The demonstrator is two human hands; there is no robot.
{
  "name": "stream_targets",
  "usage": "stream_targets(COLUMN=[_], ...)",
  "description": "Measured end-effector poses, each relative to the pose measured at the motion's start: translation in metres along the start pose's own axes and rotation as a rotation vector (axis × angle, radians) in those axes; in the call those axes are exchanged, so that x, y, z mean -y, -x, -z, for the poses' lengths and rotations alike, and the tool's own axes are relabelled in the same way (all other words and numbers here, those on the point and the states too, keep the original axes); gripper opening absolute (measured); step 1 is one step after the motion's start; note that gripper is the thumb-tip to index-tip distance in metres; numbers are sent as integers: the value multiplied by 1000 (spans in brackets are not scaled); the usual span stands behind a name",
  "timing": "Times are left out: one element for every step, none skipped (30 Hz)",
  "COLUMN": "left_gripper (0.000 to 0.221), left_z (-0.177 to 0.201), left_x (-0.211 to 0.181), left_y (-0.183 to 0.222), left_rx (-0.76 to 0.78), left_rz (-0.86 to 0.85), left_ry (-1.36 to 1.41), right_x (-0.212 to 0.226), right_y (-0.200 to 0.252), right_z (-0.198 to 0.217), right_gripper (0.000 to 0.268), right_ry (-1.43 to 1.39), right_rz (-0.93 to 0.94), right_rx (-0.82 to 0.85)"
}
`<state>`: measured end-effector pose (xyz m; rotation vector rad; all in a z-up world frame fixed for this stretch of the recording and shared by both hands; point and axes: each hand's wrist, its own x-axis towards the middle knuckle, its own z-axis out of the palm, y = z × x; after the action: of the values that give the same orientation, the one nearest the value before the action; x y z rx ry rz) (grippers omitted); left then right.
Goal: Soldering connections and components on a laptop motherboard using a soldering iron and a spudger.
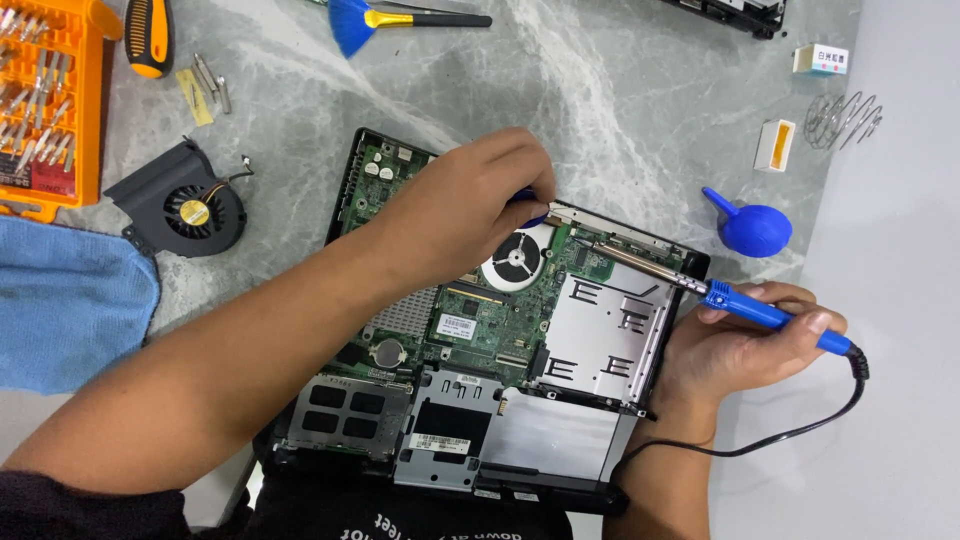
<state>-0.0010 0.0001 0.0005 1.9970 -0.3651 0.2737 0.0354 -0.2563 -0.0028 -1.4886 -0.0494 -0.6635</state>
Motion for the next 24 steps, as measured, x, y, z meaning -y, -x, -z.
stream_targets(left_gripper=[11,11,10,10,11,11,11,11,11,11,11,12,12,12,13,13,12,11,11,8,6,6,9,13], left_z=[0,1,1,1,1,0,0,1,1,1,0,0,0,-1,-1,-1,-1,-1,0,2,4,5,6,8], left_x=[-1,-1,-2,-1,-1,0,-1,-1,-1,-1,0,0,0,1,1,2,2,2,2,2,1,2,3,3], left_y=[0,0,0,0,0,0,0,0,0,0,0,0,0,0,0,0,-1,-1,-2,-4,-5,-6,-8,-10], left_rx=[0,8,16,16,14,13,13,10,8,8,7,6,7,5,2,4,8,12,13,19,24,24,-19,-61], left_rz=[0,15,29,29,23,18,17,9,1,1,4,7,5,3,-2,-6,6,17,12,45,77,71,34,-3], left_ry=[0,1,3,3,1,-1,-1,0,1,1,0,-1,-2,-3,-5,-6,-6,-6,-9,-1,5,0,-7,-15], right_x=[-1,-1,-2,-1,-1,-1,-1,-1,-1,-1,-2,-2,-5,-7,-10,-11,-12,-12,-12,-10,-9,-8,-7,-5], right_y=[0,-1,-1,-1,-1,-1,-2,-2,-3,-3,-4,-5,-6,-7,-9,-10,-12,-14,-15,-16,-16,-16,-17,-17], right_z=[0,1,1,1,1,1,2,3,4,4,4,4,5,6,8,9,11,12,12,13,13,14,14,15], right_gripper=[37,37,37,37,38,39,39,39,39,39,42,45,45,41,38,38,37,35,35,35,36,36,34,33], right_ry=[0,-8,-16,-17,-13,-9,-9,-14,-19,-19,-48,-77,-78,-130,-184,-185,-250,-315,-319,-331,-344,-349,-406,-463], right_rz=[0,10,20,20,6,-8,-7,-23,-39,-40,-75,-111,-110,-110,-108,-105,-159,-213,-209,-284,-359,-355,-394,-432], right_rx=[0,2,4,4,-4,-13,-13,-16,-20,-20,-48,-77,-79,-87,-97,-100,-119,-138,-141,-168,-195,-197,-199,-200])
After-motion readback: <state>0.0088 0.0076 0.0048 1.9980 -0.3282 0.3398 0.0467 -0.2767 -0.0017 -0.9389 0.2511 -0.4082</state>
